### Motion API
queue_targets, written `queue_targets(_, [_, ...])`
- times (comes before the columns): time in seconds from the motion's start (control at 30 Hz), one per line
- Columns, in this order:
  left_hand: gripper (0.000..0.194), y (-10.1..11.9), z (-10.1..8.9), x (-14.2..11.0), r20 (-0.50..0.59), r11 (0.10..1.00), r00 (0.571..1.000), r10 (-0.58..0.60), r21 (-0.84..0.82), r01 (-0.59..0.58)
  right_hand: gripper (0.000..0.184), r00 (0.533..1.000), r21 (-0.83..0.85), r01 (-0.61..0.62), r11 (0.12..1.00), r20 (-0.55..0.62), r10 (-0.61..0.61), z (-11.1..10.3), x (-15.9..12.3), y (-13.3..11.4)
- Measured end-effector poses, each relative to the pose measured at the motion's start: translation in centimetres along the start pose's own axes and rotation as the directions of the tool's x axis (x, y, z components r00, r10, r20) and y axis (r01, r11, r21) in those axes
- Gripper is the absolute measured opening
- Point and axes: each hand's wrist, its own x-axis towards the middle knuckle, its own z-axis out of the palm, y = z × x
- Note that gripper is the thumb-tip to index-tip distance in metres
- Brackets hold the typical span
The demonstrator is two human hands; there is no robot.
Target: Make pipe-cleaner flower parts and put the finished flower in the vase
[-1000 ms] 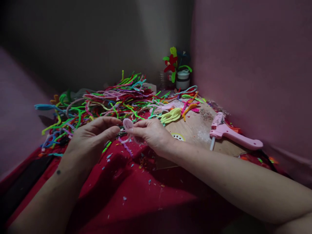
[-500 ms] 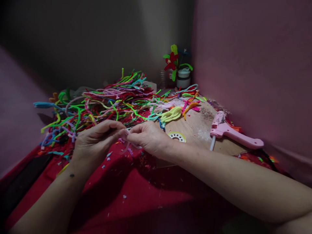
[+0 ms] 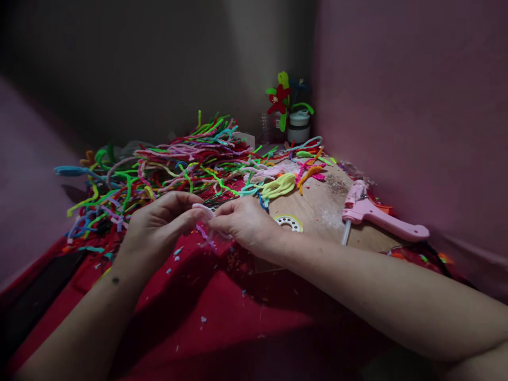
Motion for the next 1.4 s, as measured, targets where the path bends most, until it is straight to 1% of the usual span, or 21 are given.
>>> queue_targets(0.03, [0.019,0.0,-0.1,0.1,0.062,0.994,0.995,-0.077,-0.074,0.082,0.011,1.000,0.017,0.003,1.000,-0.006,-0.003,0.0,0.0,-0.1])
queue_targets(0.07, [0.021,0.0,-0.2,0.2,0.126,0.982,0.984,-0.129,-0.120,0.144,0.011,1.000,0.019,0.005,1.000,-0.019,-0.005,0.0,0.0,-0.2])
queue_targets(0.1, [0.021,0.0,-0.3,0.2,0.177,0.973,0.972,-0.157,-0.142,0.183,0.011,0.999,0.002,0.006,1.000,-0.033,-0.006,0.0,-0.1,-0.3])
queue_targets(0.13, [0.021,-0.1,-0.4,0.3,0.205,0.968,0.964,-0.169,-0.152,0.202,0.010,0.999,-0.030,0.006,1.000,-0.050,-0.008,0.0,-0.1,-0.3])
queue_targets(0.2, [0.019,-0.2,-0.5,0.4,0.217,0.963,0.959,-0.182,-0.158,0.219,0.011,0.997,-0.116,0.009,0.993,-0.074,-0.018,0.1,-0.2,-0.4])
queue_targets(0.3, [0.015,-0.4,-0.3,0.4,0.237,0.948,0.946,-0.221,-0.176,0.266,0.016,0.996,-0.210,0.028,0.977,-0.073,-0.044,0.1,-0.2,-0.4])
queue_targets(0.37, [0.012,-0.5,-0.2,0.4,0.261,0.934,0.935,-0.239,-0.200,0.295,0.017,0.997,-0.221,0.029,0.975,-0.067,-0.045,0.0,-0.2,-0.3])
queue_targets(0.43, [0.011,-0.6,-0.1,0.3,0.271,0.929,0.933,-0.235,-0.218,0.298,0.017,0.998,-0.205,0.018,0.979,-0.055,-0.030,0.0,-0.1,-0.2])
queue_targets(0.57, [0.010,-0.8,0.0,0.3,0.229,0.940,0.955,-0.189,-0.238,0.243,0.017,1.000,-0.164,0.015,0.986,-0.008,-0.017,-0.2,0.1,0.0])
queue_targets(0.67, [0.008,-0.9,0.0,0.3,0.190,0.942,0.970,-0.152,-0.270,0.200,0.018,1.000,-0.159,0.026,0.987,-0.005,-0.027,-0.3,0.1,0.0])
queue_targets(0.73, [0.007,-0.9,0.0,0.4,0.194,0.926,0.969,-0.150,-0.316,0.207,0.020,1.000,-0.175,0.025,0.984,-0.004,-0.026,-0.3,0.1,-0.1])
queue_targets(0.83, [0.008,-0.9,-0.1,0.6,0.236,0.878,0.957,-0.167,-0.405,0.253,0.020,1.000,-0.196,0.017,0.981,-0.006,-0.019,-0.3,0.1,-0.2])
queue_targets(0.93, [0.011,-0.7,0.0,0.6,0.250,0.857,0.953,-0.170,-0.439,0.268,0.018,1.000,-0.207,0.003,0.978,-0.022,-0.008,-0.2,0.0,-0.4])
queue_targets(1.03, [0.016,-0.6,0.2,0.4,0.191,0.893,0.969,-0.158,-0.391,0.223,0.017,0.999,-0.239,-0.004,0.971,-0.031,-0.004,-0.2,-0.1,-0.6])
queue_targets(1.13, [0.008,-0.5,0.5,0.1,0.110,0.946,0.985,-0.131,-0.284,0.157,0.016,1.000,-0.287,0.008,0.958,-0.009,-0.010,-0.1,-0.2,-0.6])
queue_targets(1.27, [0.009,-0.3,0.9,0.0,-0.012,0.976,0.997,-0.077,-0.204,0.073,0.019,1.000,-0.284,0.024,0.959,0.016,-0.021,-0.1,-0.1,-0.4])
queue_targets(1.33, [0.009,-0.2,0.8,0.1,0.003,0.982,0.997,-0.083,-0.172,0.082,0.020,1.000,-0.269,0.024,0.963,0.020,-0.020,-0.1,-0.1,-0.2])
queue_targets(1.4, [0.011,-0.1,0.7,0.2,0.077,0.979,0.990,-0.116,-0.159,0.127,0.020,1.000,-0.263,0.018,0.965,0.021,-0.013,-0.1,0.0,-0.1])
